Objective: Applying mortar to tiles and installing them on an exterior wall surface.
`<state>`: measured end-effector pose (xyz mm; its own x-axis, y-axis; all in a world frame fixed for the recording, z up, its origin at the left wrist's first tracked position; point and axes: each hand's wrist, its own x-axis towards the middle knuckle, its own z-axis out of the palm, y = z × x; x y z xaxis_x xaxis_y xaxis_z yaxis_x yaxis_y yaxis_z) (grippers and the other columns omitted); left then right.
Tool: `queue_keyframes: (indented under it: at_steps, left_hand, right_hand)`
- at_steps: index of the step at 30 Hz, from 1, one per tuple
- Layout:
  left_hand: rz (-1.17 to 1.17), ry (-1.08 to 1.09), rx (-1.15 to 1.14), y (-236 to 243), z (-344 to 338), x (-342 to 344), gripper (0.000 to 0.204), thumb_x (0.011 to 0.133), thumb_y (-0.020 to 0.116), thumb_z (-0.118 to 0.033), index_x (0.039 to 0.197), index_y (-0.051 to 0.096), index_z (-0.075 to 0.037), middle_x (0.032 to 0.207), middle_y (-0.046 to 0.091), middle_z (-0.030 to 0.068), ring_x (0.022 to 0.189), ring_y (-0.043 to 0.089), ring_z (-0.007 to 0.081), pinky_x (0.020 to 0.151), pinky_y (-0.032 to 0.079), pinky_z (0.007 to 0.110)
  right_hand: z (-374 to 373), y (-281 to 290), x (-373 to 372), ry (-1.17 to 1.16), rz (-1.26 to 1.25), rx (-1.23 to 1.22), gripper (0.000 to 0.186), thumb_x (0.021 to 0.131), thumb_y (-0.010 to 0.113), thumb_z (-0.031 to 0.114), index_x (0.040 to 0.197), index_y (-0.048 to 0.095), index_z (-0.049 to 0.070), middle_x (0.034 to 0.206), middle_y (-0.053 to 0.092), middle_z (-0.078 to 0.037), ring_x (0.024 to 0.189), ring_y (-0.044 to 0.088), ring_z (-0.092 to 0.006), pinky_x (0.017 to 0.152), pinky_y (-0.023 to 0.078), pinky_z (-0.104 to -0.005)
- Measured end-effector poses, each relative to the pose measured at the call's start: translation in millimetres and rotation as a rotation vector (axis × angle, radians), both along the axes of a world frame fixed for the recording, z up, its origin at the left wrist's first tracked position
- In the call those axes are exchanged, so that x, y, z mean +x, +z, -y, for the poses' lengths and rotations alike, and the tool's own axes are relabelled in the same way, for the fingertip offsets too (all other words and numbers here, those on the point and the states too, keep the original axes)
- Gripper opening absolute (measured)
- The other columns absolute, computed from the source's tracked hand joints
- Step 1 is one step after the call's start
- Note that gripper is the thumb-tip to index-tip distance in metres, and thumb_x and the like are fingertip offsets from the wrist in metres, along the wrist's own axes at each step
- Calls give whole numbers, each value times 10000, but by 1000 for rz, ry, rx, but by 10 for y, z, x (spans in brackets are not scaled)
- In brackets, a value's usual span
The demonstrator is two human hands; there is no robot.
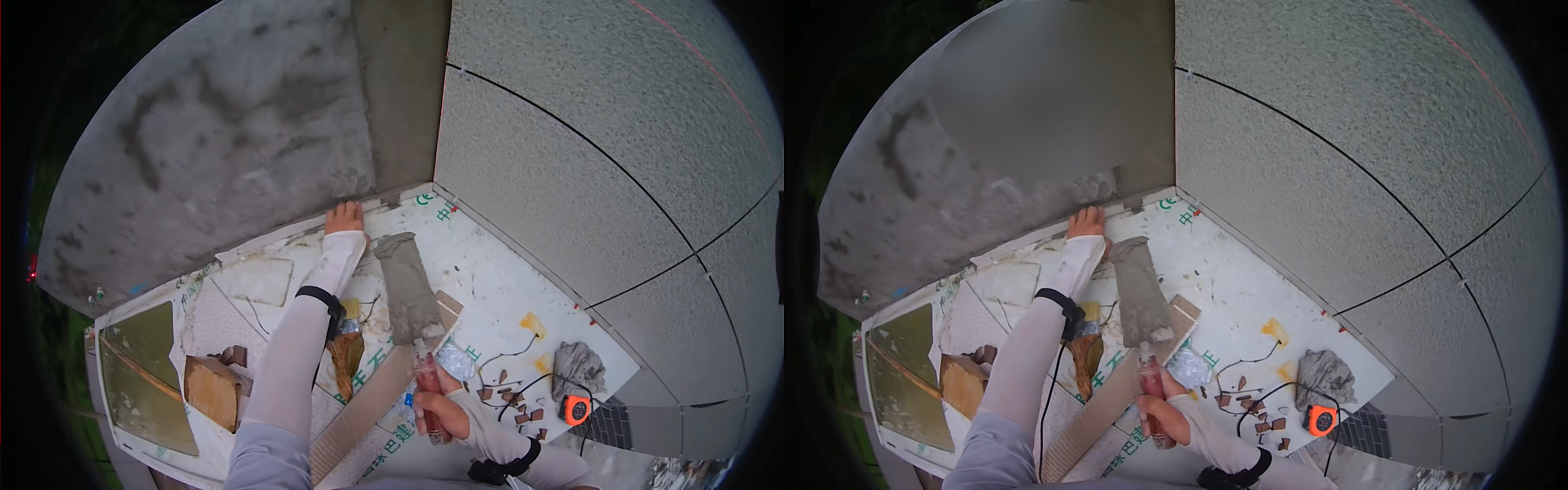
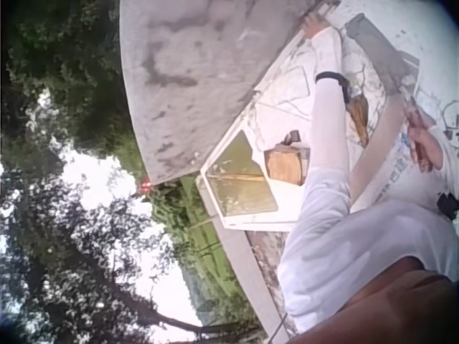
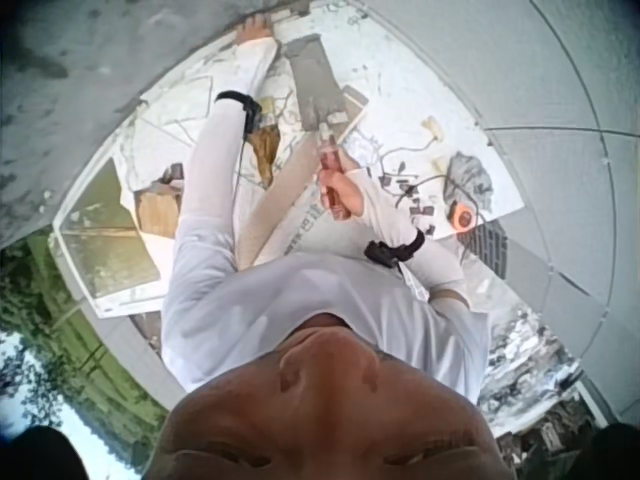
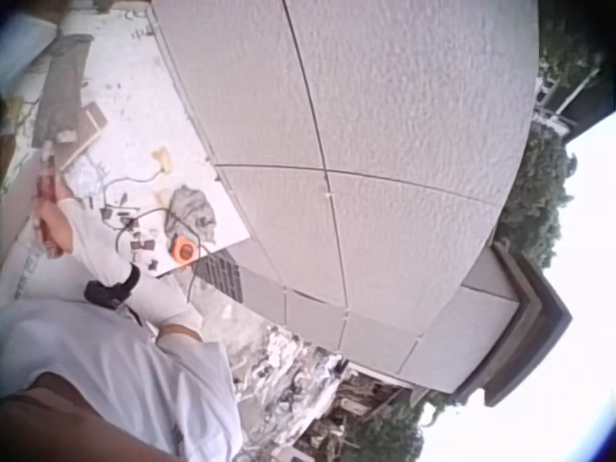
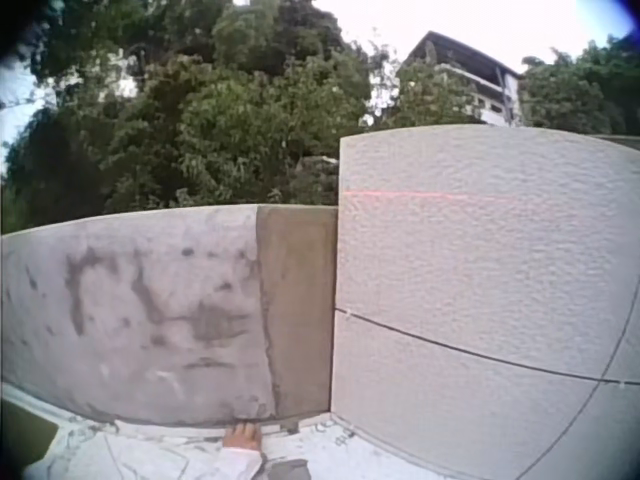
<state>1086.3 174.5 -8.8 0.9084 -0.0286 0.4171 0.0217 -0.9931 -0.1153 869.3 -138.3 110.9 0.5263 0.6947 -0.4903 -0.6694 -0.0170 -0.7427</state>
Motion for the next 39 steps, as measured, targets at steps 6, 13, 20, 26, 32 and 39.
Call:
queue_keyframes:
  at_steps: [6, 13, 20, 26, 32, 39]
  left_hand:
    - [-29, 20, 13, -29, 2, 17, 666, 601, 722, -238, 1187, 537, 20, 1096, 516, 108, 1053, 488, 254, 887, 375, 381]
    - [-63, 53, -24, -17, 37, -4, 672, 606, 715, -240, 1196, 531, 25, 1126, 512, 118, 1085, 479, 256, 900, 365, 382]
    - [-141, 60, -36, 52, 60, -14, 677, 636, 734, -313, 1191, 539, 21, 1157, 493, 110, 1118, 448, 254, 909, 357, 392]
    - [-114, 48, -23, 36, 64, -17, 678, 635, 745, -328, 1183, 550, 20, 1153, 492, 108, 1119, 446, 250, 907, 356, 391]
    - [-38, 71, 5, -22, 38, -12, 501, 700, 669, -235, 1132, 578, 4, 1086, 542, 102, 1068, 494, 257, 859, 377, 391]
    - [-83, 11, -2, 172, 184, -631, 600, 615, 693, -216, 1168, 584, -8, 1056, 575, 115, 1052, 519, 265, 849, 410, 383]
  right_hand:
    - [-34, 36, 21, 8, 29, 29, 538, 892, 502, 145, 1384, 293, 89, 785, 528, -53, 600, 560, -154, 570, 483, -286]
    - [-37, 43, 0, -12, 32, 9, 477, 894, 509, 148, 1332, 330, 89, 792, 528, -59, 600, 567, -163, 567, 485, -293]
    - [-68, 28, -3, -17, 34, 24, 472, 897, 505, 134, 1333, 329, 94, 791, 527, -62, 602, 570, -166, 564, 483, -297]
    - [-80, 10, -9, -27, 38, -2, 483, 893, 508, 139, 1336, 323, 92, 786, 526, -65, 597, 566, -171, 565, 482, -301]
    - [-21, -8, -68, -45, 50, 50, 447, 889, 507, 134, 1304, 348, 88, 773, 527, -73, 587, 565, -182, 552, 478, -313]
    - [379, 68, -307, -134, 78, 50, 431, 861, 521, 119, 1267, 383, 72, 717, 522, -90, 518, 562, -215, 498, 478, -324]
